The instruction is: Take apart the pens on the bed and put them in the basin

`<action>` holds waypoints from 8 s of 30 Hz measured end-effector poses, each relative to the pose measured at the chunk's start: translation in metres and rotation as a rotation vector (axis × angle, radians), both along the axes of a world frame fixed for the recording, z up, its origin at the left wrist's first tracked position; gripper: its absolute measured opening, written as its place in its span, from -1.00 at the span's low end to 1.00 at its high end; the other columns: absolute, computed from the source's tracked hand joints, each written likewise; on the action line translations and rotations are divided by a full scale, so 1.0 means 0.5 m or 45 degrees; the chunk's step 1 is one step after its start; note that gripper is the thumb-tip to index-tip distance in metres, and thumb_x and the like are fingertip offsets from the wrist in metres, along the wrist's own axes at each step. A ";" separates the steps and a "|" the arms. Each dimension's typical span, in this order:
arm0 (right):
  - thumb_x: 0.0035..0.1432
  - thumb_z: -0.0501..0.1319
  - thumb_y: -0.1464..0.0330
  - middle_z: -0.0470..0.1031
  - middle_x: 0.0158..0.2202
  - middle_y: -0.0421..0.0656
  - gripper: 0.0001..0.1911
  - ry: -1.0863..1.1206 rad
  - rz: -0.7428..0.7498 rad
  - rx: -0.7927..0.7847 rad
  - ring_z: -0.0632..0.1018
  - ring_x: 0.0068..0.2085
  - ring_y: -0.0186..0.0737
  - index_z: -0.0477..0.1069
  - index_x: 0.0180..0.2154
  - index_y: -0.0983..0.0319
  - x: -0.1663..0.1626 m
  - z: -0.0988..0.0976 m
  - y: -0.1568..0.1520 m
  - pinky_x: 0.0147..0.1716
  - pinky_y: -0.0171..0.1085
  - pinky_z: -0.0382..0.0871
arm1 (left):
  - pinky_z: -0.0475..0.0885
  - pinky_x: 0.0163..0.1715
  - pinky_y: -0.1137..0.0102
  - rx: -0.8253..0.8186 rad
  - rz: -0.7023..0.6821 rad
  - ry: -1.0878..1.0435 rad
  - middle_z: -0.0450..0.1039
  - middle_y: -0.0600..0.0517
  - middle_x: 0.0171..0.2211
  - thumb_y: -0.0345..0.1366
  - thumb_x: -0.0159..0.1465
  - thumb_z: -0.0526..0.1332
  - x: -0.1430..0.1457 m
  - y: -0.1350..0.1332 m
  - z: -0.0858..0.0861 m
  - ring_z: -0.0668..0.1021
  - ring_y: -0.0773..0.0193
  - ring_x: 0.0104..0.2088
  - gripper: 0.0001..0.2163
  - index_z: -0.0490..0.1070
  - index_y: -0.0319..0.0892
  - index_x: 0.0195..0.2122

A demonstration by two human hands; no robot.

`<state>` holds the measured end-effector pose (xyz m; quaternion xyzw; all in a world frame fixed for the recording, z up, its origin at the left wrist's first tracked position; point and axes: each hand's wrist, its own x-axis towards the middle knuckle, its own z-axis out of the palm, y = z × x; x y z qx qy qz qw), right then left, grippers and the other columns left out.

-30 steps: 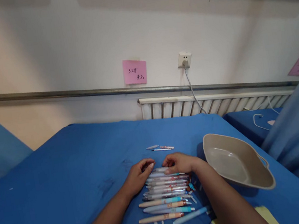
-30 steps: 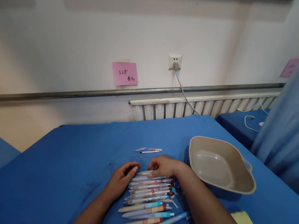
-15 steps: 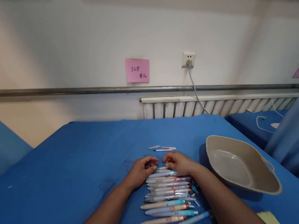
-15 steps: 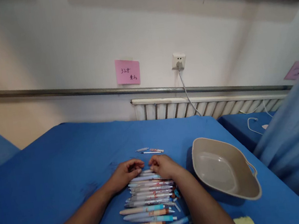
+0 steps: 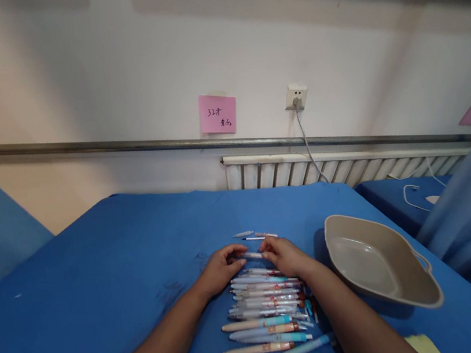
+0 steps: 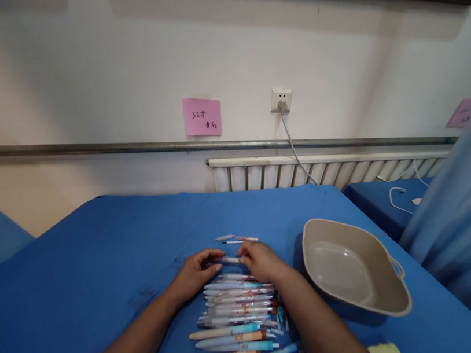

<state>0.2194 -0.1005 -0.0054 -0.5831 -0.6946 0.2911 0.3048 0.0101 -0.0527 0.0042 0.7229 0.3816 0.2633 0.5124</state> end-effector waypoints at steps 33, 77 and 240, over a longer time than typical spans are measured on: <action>0.01 0.18 0.35 0.22 -0.58 -0.33 -0.89 0.460 -0.016 -0.139 0.23 -0.54 -0.41 0.34 -0.36 0.23 0.017 -0.028 0.019 -0.56 -0.42 0.10 | 0.41 -0.25 0.34 0.205 0.074 -0.011 0.48 -0.03 -0.25 -0.13 0.14 0.17 -0.007 0.015 -0.006 0.50 0.21 -0.27 -0.64 0.38 -0.20 -0.08; -0.14 0.23 0.18 0.30 -0.67 -0.31 -0.75 0.721 -0.479 0.003 0.33 -0.60 -0.36 0.34 -0.49 0.23 0.049 -0.036 0.037 -0.56 -0.37 0.17 | 0.39 -0.17 0.31 0.373 0.266 0.240 0.53 0.01 -0.27 -0.13 0.19 0.08 -0.016 0.030 0.002 0.52 0.17 -0.24 -0.72 0.43 -0.15 -0.20; 0.03 0.21 0.33 0.29 -0.56 -0.31 -0.88 0.536 0.040 -0.146 0.27 -0.51 -0.42 0.37 -0.41 0.26 0.009 -0.043 0.028 -0.52 -0.41 0.15 | 0.36 -0.26 0.40 0.591 -0.027 0.408 0.51 0.04 -0.42 -0.13 0.32 -0.06 -0.020 0.017 0.038 0.52 0.24 -0.36 -0.65 0.36 -0.13 -0.01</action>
